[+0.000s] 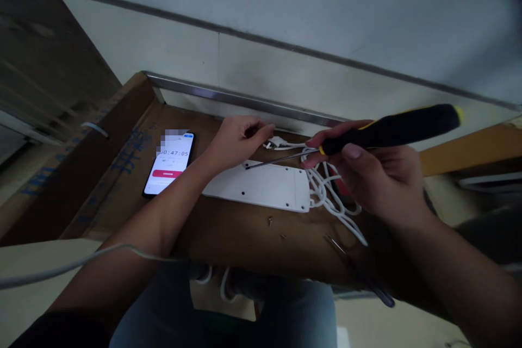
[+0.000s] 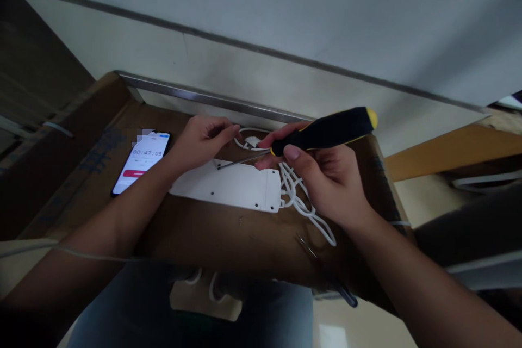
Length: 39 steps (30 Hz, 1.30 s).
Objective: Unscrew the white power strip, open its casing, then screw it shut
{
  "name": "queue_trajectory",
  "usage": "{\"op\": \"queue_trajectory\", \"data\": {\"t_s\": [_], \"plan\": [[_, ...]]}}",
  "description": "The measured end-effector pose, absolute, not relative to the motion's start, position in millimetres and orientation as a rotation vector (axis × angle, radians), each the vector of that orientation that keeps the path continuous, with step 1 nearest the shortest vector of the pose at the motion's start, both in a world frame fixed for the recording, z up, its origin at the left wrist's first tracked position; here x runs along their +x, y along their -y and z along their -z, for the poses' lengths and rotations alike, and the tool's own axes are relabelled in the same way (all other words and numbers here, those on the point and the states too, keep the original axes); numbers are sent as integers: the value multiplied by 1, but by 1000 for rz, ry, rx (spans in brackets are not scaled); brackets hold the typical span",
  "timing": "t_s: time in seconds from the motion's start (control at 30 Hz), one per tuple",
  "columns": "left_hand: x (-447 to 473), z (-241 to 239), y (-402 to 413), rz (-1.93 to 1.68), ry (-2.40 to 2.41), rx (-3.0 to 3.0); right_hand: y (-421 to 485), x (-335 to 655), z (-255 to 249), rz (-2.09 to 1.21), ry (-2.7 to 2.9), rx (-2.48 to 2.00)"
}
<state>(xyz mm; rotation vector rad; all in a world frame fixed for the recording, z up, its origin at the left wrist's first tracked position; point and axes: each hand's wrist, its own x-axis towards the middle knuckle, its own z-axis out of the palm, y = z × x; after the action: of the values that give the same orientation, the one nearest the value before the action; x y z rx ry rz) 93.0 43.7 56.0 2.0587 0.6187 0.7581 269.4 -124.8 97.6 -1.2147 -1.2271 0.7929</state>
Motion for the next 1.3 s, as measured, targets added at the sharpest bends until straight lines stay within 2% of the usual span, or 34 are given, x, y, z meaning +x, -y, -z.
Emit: {"op": "queue_trajectory", "data": {"t_s": [0.43,0.77,1.13,1.3], "plan": [[93,-50,-56,-514,-740,2221,125,268,-98,-791,1219,-1180],[92,-50,-53,-484,-695,2247,123,270,-98,-790,1308,-1173],[89,-49,-51,-413,-594,2176,98,234,-140,-461,1637,-1448],[89,-51,-56,-492,-620,1998,56,220,-142,-131,1646,-1601]]}}
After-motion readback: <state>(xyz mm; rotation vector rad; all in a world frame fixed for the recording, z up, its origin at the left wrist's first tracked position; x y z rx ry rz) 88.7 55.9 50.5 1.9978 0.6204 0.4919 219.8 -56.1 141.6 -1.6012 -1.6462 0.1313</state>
